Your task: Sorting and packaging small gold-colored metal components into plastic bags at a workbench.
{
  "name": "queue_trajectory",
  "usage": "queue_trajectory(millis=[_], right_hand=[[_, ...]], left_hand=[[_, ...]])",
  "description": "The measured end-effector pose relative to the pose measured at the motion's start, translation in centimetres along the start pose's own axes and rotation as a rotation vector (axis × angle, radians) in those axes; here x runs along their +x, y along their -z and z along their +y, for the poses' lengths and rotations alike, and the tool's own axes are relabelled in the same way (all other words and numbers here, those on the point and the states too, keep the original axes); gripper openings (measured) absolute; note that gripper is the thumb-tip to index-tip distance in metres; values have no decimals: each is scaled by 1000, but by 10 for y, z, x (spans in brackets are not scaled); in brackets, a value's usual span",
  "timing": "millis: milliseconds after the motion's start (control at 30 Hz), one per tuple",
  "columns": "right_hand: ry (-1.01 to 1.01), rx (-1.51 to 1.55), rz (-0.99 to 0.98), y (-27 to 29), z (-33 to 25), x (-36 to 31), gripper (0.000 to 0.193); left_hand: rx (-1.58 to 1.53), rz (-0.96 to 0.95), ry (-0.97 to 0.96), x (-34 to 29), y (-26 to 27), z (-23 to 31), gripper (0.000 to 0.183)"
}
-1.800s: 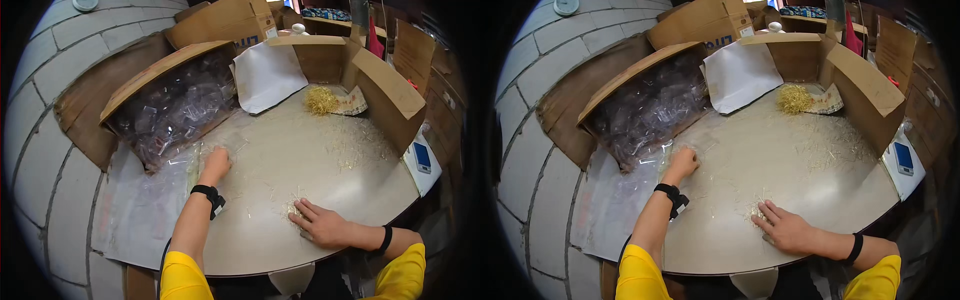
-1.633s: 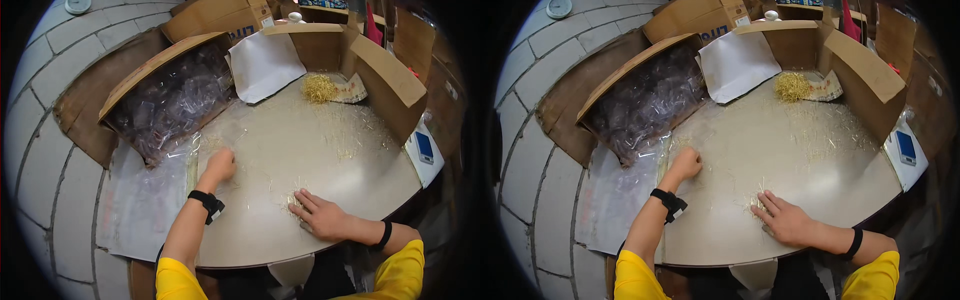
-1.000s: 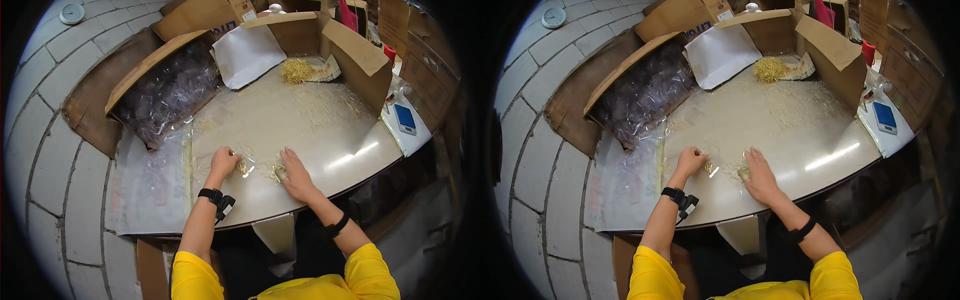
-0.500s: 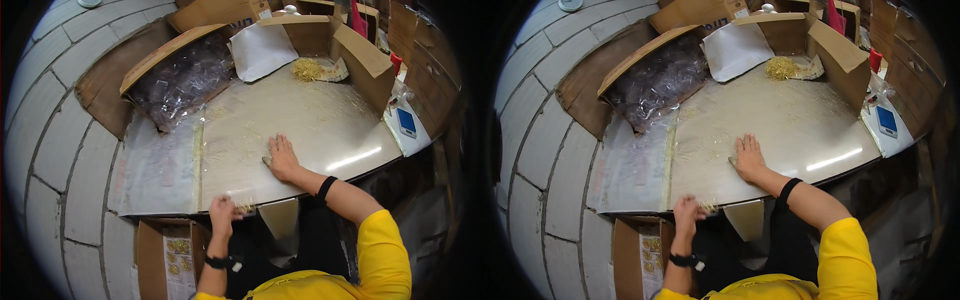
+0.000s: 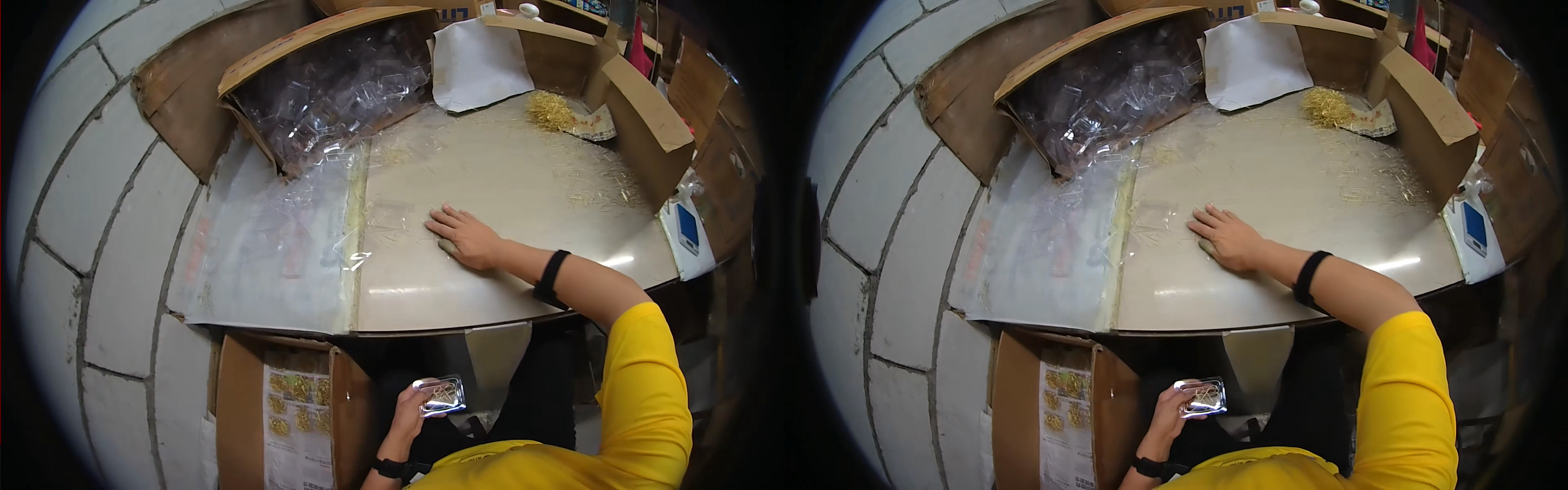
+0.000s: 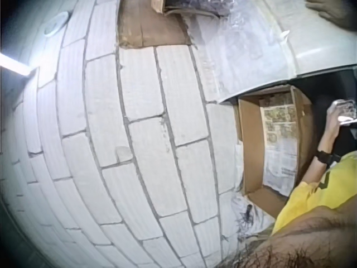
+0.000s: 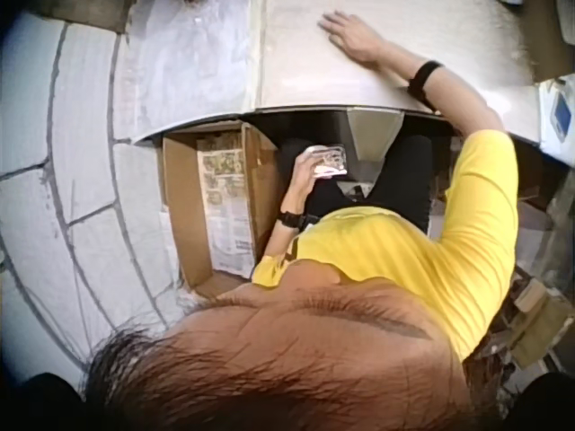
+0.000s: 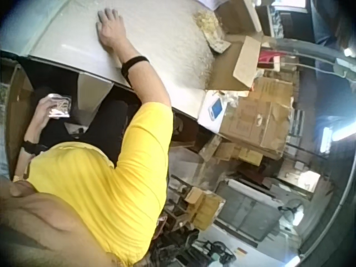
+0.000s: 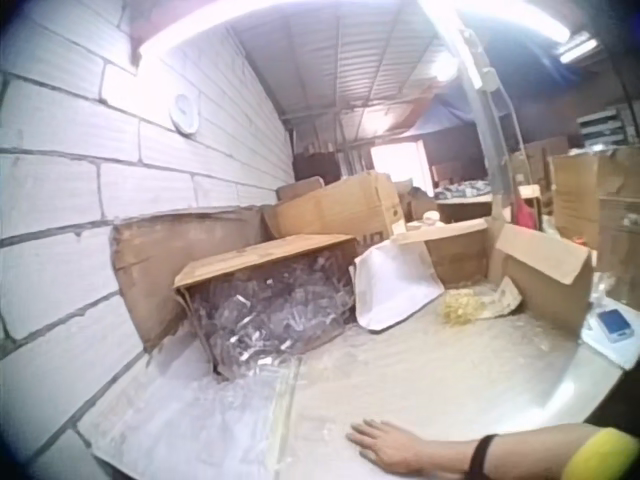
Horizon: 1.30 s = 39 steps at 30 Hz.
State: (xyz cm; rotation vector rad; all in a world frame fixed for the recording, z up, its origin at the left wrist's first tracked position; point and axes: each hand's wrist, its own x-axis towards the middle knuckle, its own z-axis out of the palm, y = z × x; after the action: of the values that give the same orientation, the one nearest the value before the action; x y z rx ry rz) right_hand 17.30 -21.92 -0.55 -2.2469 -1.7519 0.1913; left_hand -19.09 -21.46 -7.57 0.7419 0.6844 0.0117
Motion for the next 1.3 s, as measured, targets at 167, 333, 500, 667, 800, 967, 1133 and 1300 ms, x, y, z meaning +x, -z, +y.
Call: queue_trajectory(millis=[167,333,500,667,800,967,1133,1300], right_hand=[[-120,524,69,27,-20,-24,47],[-198,410,380,24,-20,-18,46],[-87,50,467,-12,-59,-3,44],[-180,-15,523,28,-97,-28,49],[-65,99,663,86,-109,-66,47],[-173,347,576,54,-84,-130,33],[-204,493,470,24,-81,-135,26],[-160,444,400,16,-77,-122,25]], left_hand=[[68,42,29,41,28,-2,33],[35,-56,24,79,43,31,39],[93,-25,17,90,16,23,40],[-6,-171,-17,146,-43,63,41],[36,-278,-185,186,-55,110,42],[-40,-260,-89,186,-57,101,47],[74,-297,-34,181,-53,101,48],[122,-277,-23,175,-38,98,34]])
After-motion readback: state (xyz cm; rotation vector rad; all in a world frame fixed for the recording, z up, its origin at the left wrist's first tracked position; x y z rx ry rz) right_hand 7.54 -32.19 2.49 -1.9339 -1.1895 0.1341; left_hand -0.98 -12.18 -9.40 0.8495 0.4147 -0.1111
